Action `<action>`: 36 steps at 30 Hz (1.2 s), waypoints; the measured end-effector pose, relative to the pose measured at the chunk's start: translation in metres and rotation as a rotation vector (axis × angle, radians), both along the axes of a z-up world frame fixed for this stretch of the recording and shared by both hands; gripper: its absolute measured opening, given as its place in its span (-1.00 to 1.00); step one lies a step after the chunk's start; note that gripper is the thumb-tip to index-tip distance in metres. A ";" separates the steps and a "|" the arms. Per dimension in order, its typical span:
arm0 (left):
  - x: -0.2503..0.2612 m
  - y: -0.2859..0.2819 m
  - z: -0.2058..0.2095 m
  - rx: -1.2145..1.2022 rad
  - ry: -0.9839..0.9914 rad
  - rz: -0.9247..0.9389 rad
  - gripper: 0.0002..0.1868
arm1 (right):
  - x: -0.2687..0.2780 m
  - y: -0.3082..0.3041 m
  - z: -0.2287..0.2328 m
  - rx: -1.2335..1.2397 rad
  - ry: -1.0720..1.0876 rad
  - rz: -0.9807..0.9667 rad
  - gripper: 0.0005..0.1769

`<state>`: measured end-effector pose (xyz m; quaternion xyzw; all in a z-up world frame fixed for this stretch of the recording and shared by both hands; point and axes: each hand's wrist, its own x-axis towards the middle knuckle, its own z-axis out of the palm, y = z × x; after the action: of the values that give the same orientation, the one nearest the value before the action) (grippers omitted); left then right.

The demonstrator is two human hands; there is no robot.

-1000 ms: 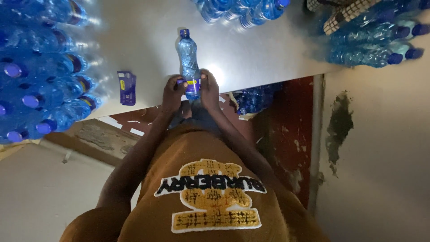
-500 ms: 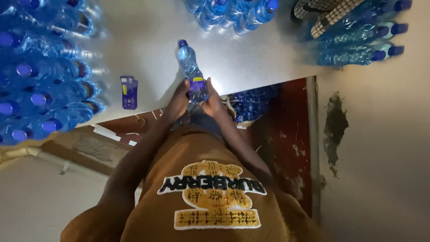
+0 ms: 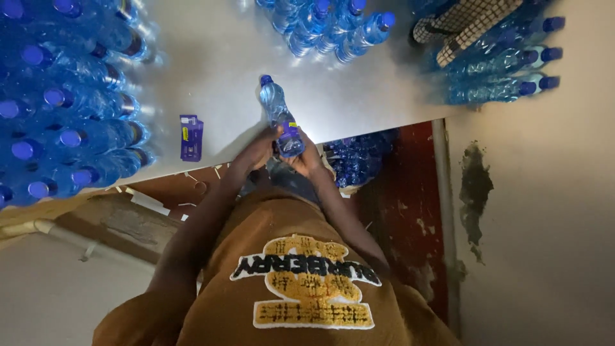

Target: Folding small paper inserts and applying labels to plastic water bottles in a production setting.

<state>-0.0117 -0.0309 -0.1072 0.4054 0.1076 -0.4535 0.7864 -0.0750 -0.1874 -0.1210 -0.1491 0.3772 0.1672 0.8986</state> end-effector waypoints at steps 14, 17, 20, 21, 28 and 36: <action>0.057 0.113 0.076 0.663 -0.647 0.204 0.00 | -0.002 -0.010 0.014 -0.923 -0.236 0.357 -0.59; 0.094 0.144 0.044 1.003 -0.675 0.452 0.07 | -0.004 -0.007 0.012 -0.978 -0.177 0.379 -0.61; 0.122 0.174 -0.029 1.417 -0.730 0.639 0.27 | -0.017 -0.006 0.005 -1.035 -0.124 0.464 -0.54; 0.137 0.182 -0.057 1.673 -0.789 0.639 0.34 | -0.015 -0.009 0.000 -1.075 -0.131 0.522 -0.48; 0.161 0.175 -0.034 1.785 -0.581 0.528 -0.01 | -0.012 0.014 0.048 -1.155 -0.226 0.685 -0.47; 0.115 0.180 -0.027 1.698 -0.747 0.614 -0.22 | 0.062 0.119 0.028 -1.391 -0.704 0.937 -0.56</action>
<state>0.1032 0.1487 -0.1341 0.9088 0.2435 0.1571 0.3001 -0.0133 -0.0682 -0.0929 -0.8382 -0.0026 0.1947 0.5094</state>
